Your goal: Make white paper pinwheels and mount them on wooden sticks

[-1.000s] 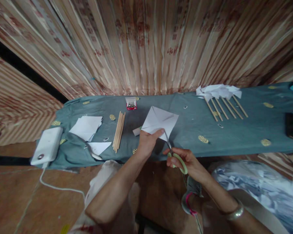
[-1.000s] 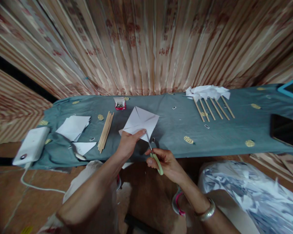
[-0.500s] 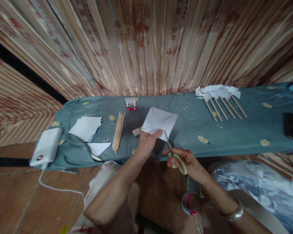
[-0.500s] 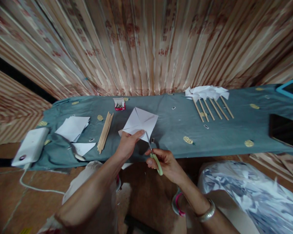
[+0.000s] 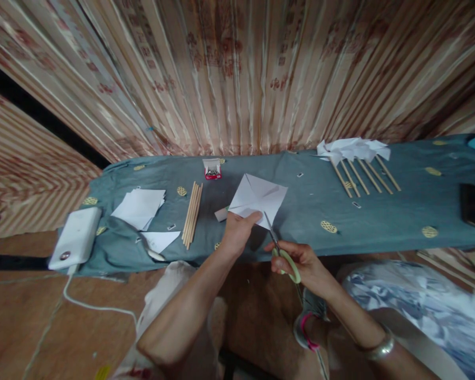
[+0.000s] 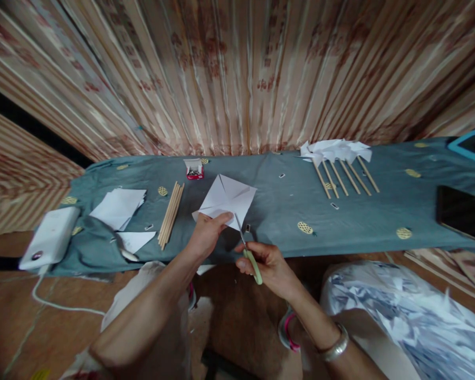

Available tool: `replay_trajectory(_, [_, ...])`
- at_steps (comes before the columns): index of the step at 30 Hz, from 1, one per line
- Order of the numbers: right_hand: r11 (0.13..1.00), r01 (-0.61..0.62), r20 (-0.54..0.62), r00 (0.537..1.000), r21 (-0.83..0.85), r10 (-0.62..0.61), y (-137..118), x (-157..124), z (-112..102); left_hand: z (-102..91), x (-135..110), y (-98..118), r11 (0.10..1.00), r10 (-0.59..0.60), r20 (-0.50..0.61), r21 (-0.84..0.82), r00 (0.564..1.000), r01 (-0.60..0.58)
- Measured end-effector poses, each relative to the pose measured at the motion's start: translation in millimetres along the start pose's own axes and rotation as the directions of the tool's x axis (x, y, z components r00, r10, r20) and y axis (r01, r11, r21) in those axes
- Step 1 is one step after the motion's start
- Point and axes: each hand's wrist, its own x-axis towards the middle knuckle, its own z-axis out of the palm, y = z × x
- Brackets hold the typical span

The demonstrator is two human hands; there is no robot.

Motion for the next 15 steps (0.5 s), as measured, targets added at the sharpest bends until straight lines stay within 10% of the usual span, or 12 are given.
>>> replay_trajectory(15, [0.999,0.017,-0.049,0.999,0.037,-0.015,-1.7,1.1,2.0,-1.3,-1.6,-2.6,0.999,-0.025,0.038,0.048,0.999,0.024])
